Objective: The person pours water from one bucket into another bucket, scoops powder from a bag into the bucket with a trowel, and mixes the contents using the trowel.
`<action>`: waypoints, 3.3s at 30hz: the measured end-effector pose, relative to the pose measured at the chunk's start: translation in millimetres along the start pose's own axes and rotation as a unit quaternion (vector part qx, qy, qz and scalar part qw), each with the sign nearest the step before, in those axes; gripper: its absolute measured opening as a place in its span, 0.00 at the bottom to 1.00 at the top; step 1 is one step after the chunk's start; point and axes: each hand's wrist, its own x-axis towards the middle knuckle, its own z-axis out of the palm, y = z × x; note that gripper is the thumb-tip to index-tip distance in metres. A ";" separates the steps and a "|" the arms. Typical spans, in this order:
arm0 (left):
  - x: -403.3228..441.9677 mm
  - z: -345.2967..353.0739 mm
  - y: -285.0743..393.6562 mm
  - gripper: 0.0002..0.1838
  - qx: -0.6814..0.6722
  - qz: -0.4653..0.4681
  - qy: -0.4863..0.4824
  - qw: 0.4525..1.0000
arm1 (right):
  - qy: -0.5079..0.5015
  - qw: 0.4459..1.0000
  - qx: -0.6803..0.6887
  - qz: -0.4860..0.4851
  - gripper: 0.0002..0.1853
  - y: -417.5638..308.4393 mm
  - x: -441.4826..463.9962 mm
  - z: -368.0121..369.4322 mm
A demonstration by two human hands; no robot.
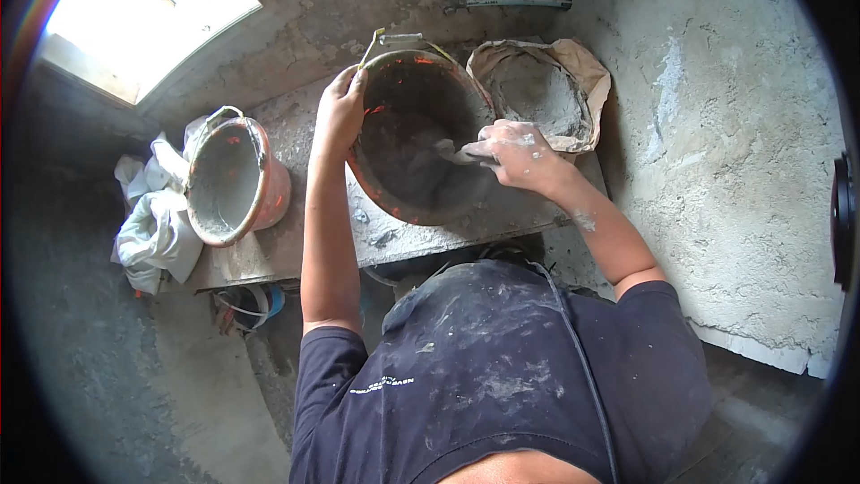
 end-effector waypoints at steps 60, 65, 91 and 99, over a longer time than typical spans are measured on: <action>-120.2 -44.4 -96.8 0.29 -0.499 0.023 -0.113 0.859 | 0.113 0.942 -0.171 0.265 0.16 -205.8 25.9 77.4; -111.2 -54.3 -110.5 0.23 -0.476 0.006 -0.131 0.870 | 0.001 0.958 -0.139 0.249 0.15 -218.5 9.5 38.0; -95.1 -51.9 -103.6 0.16 -0.421 -0.009 -0.077 0.904 | 0.082 0.964 0.056 0.246 0.16 -185.4 -2.2 34.4; -111.9 -54.6 -89.0 0.20 -0.418 -0.017 -0.112 0.901 | 0.365 0.768 0.405 0.337 0.07 -185.7 67.9 68.8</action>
